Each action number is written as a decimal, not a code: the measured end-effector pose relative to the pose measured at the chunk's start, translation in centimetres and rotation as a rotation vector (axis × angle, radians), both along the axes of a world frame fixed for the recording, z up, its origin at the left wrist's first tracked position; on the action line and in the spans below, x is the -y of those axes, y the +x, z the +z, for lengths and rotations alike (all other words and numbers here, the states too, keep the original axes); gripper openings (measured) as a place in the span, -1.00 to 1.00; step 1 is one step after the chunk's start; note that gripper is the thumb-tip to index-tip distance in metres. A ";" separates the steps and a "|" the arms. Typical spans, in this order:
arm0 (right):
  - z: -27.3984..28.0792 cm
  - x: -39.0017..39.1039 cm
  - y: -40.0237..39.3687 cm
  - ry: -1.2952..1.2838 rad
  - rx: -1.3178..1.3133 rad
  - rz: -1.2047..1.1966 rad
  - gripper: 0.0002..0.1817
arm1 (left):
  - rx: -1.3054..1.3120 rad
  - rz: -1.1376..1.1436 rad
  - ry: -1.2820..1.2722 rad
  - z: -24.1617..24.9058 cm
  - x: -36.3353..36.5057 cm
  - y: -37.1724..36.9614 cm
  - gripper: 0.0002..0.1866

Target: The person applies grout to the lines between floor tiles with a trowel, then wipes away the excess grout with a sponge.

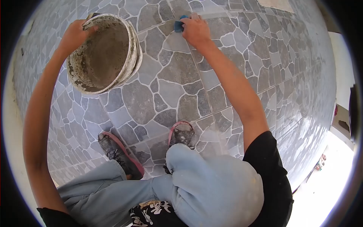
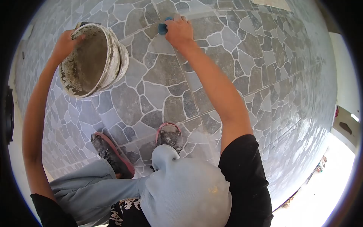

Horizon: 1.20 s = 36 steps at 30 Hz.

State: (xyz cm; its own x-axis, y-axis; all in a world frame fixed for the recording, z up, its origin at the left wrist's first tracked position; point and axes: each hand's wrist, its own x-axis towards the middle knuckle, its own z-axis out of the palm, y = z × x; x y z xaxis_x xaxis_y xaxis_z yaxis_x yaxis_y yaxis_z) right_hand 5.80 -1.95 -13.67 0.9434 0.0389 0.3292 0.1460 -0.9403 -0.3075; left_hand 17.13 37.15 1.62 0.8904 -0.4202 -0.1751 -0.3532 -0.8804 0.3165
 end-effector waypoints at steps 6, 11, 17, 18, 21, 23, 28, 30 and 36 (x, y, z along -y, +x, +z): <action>1.7 0.8 -11.5 0.058 -0.046 0.058 -0.75 | 0.034 0.002 0.003 0.1 0.0 -0.5 -0.52; 3.2 2.1 -22.4 0.158 -0.253 0.043 -0.68 | 0.044 -0.012 -0.015 0.0 0.2 -0.4 -0.55; 0.5 -0.8 0.2 0.036 0.015 0.018 -0.79 | 0.066 -0.042 -0.018 -0.3 0.0 -0.2 -0.55; 0.5 -0.6 1.6 0.030 0.029 0.024 -0.79 | 0.081 -0.037 -0.023 0.0 0.0 -0.4 -0.55; -0.3 -0.4 0.4 0.039 0.065 -0.002 -0.78 | -0.002 -0.010 -0.038 0.4 0.3 -0.3 -0.52; 0.5 0.2 -7.2 0.084 0.049 0.035 -0.75 | -0.054 0.006 0.051 0.6 0.4 -0.2 -0.48; 3.8 1.9 -28.3 0.167 -0.273 -0.038 -0.64 | 0.071 0.004 0.016 -0.4 0.1 -0.5 -0.46; 3.7 1.8 -26.0 0.152 -0.259 -0.026 -0.63 | 0.074 0.017 0.004 -0.1 0.2 -0.4 -0.46; 0.1 -0.9 0.9 0.024 -0.023 0.028 -0.76 | 0.101 0.004 0.010 -0.5 0.0 -0.2 -0.51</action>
